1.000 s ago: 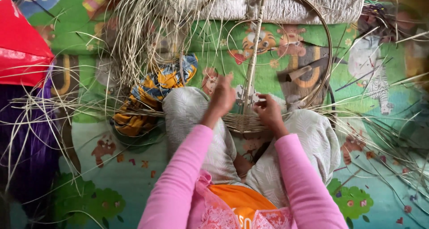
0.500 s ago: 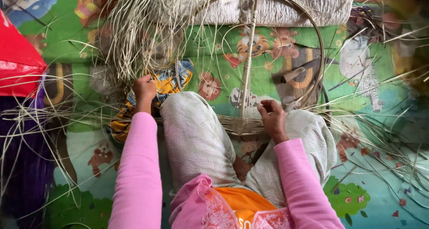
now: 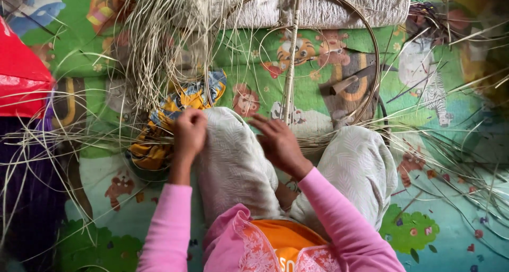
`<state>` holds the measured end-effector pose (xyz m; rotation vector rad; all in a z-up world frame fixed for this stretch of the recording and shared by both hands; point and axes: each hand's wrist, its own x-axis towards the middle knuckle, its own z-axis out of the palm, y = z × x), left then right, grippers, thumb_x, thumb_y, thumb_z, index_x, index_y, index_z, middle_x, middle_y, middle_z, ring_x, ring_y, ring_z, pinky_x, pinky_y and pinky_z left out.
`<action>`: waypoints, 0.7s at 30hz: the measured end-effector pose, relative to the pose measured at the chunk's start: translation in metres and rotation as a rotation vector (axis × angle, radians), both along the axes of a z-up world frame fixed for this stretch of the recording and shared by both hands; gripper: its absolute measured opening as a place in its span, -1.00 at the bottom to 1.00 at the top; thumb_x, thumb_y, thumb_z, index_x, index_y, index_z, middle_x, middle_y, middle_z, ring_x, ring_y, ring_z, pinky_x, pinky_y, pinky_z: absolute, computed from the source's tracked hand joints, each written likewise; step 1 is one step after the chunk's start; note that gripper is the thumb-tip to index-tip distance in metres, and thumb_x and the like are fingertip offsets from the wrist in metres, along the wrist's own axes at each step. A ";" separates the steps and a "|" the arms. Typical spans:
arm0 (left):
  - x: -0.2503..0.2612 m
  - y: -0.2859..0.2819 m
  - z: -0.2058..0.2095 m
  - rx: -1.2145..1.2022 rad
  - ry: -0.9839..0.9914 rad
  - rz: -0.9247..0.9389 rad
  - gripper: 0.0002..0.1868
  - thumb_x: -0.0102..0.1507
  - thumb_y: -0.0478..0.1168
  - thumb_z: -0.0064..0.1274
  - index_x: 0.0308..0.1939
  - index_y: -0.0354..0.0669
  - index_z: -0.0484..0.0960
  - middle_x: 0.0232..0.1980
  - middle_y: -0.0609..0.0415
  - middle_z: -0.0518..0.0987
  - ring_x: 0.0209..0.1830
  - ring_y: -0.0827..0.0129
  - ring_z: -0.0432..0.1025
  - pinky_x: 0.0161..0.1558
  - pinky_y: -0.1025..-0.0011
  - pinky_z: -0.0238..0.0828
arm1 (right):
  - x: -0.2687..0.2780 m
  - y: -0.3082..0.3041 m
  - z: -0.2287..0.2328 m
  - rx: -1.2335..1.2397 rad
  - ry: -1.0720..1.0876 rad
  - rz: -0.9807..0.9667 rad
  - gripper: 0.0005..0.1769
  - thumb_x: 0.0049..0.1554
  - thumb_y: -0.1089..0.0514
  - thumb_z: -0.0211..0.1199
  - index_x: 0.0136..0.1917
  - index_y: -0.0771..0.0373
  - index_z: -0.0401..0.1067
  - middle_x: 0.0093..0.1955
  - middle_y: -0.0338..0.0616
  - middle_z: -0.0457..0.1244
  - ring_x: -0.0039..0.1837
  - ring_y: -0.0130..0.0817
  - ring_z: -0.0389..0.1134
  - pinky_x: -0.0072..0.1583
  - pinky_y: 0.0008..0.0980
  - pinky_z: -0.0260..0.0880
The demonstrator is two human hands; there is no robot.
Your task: A person is weaving thin bamboo or grass strips into a circular frame to create a basket or similar craft item.
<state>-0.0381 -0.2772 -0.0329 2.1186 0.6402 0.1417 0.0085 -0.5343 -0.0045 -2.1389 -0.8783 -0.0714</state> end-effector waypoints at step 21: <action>0.027 0.066 0.136 -0.729 -0.804 0.599 -0.87 0.37 -0.33 -0.05 -0.14 -0.18 0.63 -0.27 0.10 0.65 -0.35 0.53 0.52 -0.28 0.62 0.58 | 0.016 -0.134 -0.033 0.020 0.449 -0.417 -0.92 0.23 0.30 0.22 -0.07 0.37 0.50 -0.23 -0.15 0.27 -0.32 -0.43 0.14 -0.30 -0.47 0.17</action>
